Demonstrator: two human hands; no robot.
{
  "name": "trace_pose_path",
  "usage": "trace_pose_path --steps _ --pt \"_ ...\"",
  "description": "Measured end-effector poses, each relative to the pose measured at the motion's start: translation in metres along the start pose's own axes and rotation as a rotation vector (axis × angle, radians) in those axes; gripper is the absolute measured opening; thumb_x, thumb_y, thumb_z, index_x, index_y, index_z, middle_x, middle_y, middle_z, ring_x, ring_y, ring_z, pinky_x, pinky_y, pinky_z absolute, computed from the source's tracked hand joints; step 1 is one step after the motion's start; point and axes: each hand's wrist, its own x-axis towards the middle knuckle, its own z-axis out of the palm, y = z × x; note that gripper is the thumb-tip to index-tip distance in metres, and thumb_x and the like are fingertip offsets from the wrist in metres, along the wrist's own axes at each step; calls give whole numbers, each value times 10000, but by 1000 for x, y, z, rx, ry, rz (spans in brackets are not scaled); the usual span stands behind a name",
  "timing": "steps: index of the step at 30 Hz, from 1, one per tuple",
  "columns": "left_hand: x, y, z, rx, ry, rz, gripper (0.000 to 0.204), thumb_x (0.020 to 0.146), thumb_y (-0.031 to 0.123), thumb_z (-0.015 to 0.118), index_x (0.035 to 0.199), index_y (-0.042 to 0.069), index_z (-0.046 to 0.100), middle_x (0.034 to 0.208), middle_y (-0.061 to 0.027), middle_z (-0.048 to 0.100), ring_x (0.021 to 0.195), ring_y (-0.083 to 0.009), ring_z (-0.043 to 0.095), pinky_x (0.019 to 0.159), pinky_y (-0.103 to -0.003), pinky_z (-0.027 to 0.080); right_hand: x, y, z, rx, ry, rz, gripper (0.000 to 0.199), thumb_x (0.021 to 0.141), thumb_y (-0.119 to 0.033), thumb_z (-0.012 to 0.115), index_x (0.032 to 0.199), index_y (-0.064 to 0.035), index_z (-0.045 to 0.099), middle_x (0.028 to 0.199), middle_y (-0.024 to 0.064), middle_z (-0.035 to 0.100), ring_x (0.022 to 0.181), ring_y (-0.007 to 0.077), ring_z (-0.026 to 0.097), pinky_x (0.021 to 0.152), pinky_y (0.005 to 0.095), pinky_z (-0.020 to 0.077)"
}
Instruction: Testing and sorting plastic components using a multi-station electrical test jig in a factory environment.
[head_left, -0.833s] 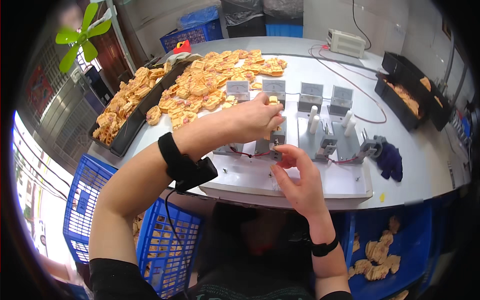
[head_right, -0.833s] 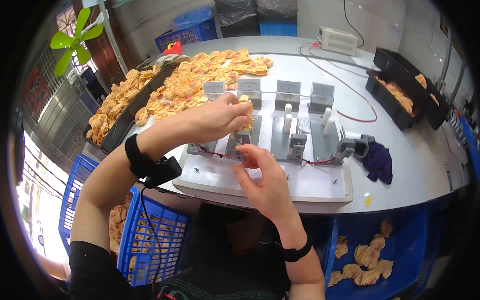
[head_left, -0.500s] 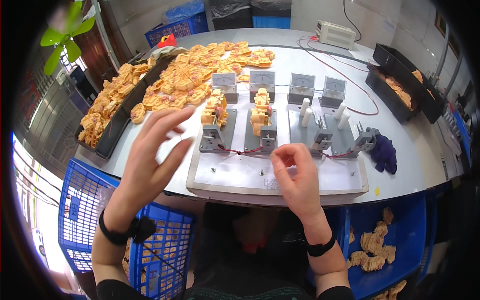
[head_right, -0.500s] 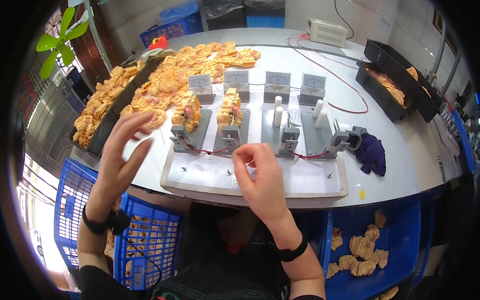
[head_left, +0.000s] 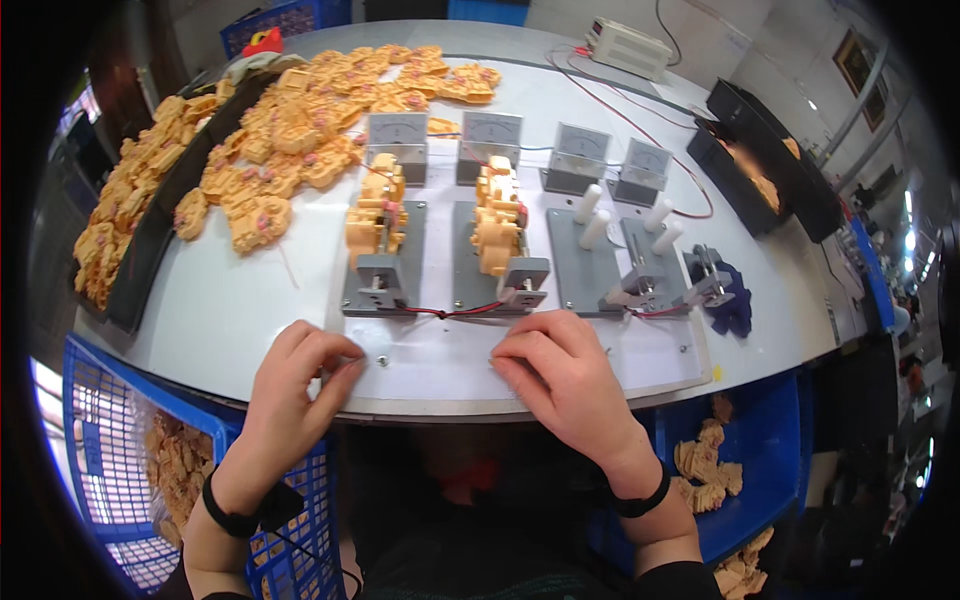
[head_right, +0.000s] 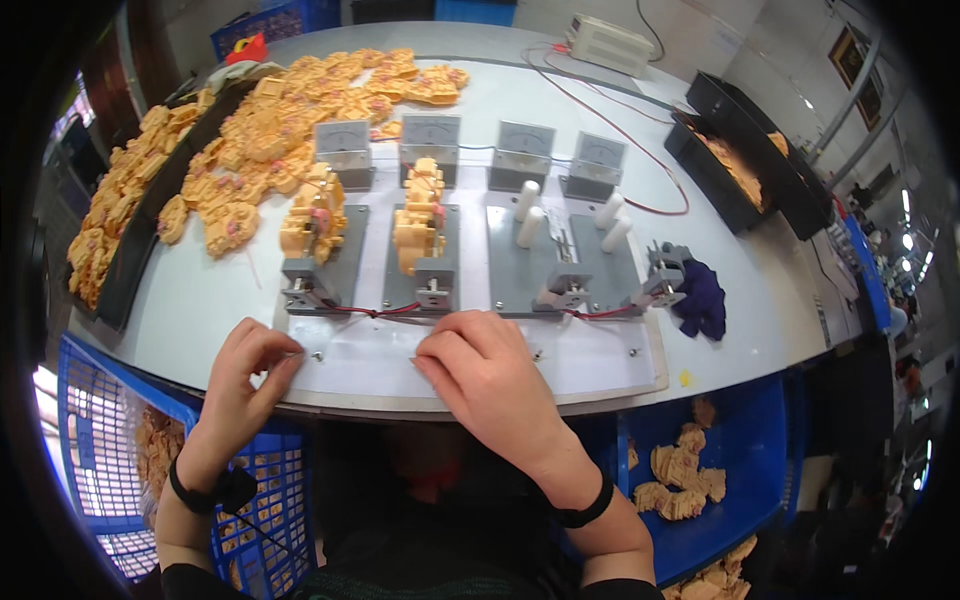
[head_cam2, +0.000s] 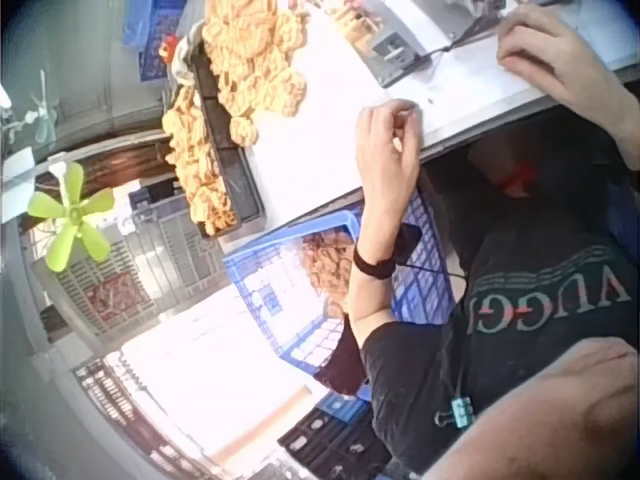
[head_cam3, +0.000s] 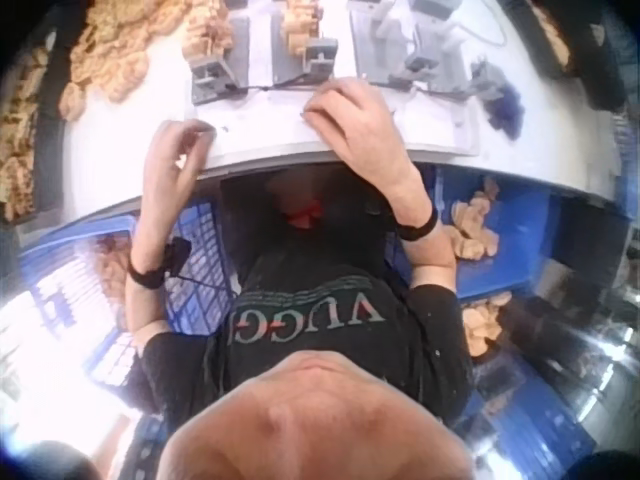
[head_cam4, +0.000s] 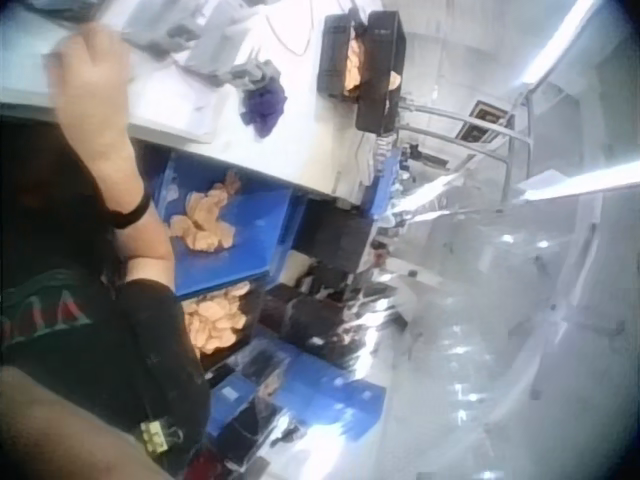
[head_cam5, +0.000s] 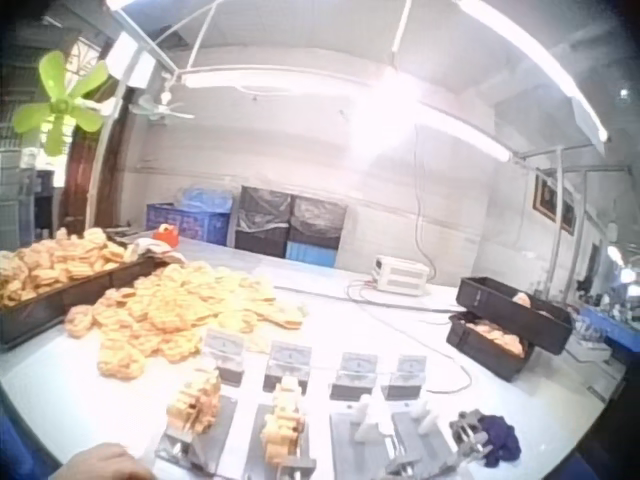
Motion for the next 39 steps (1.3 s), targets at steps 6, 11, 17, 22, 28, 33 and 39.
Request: trace_pose_path --steps 6,11,17,22,28,33,39 --pt "-1 -5 -2 -27 5 -42 119 889 -62 636 980 9 608 916 -66 509 795 -153 532 693 -261 421 2 7 9 42 67 -52 126 850 -109 759 913 -58 662 1011 76 622 968 286 618 856 398 485" --pt "-7 -32 -6 12 -27 -52 60 993 8 559 1051 24 563 923 -8 452 767 -90 414 696 -234 339 1 9 20 64 179 -97 138 831 -105 732 868 -35 620 963 96 550 912 293 568 834 402 454" --pt "1 -20 -13 127 -181 -30 255 1049 117 602 1248 -38 643 1159 -153 693 982 -211 650 811 -295 531 -6 12 19 -9 198 -59 177 824 -125 768 863 -43 616 974 70 552 958 249 559 865 374 443" --pt "1 -16 -12 74 -124 -11 193 1040 133 633 1176 -1 660 1040 -98 682 878 -166 604 735 -278 475 -7 11 22 -18 215 -70 183 825 -147 771 860 -46 621 969 64 546 953 240 555 859 363 435" --pt "-1 -21 -12 49 -108 -6 190 1038 133 637 1172 0 662 1039 -90 681 865 -158 599 719 -277 474 -6 10 23 -41 215 -72 184 826 -152 771 872 -53 622 978 62 545 961 240 552 861 369 438" --pt "0 -25 -13 64 -120 23 192 1038 134 640 1183 9 660 1044 -82 683 883 -145 615 707 -255 467 -5 11 24 -44 205 -79 185 829 -155 769 881 -54 624 980 63 544 966 243 550 866 373 439" --pt "-4 -39 -3 7 -44 -74 82 1026 35 530 1104 24 552 971 -2 487 818 -75 437 717 -226 345 -5 10 22 -39 195 -84 175 837 -148 764 883 -54 624 989 65 550 978 245 554 869 380 441"
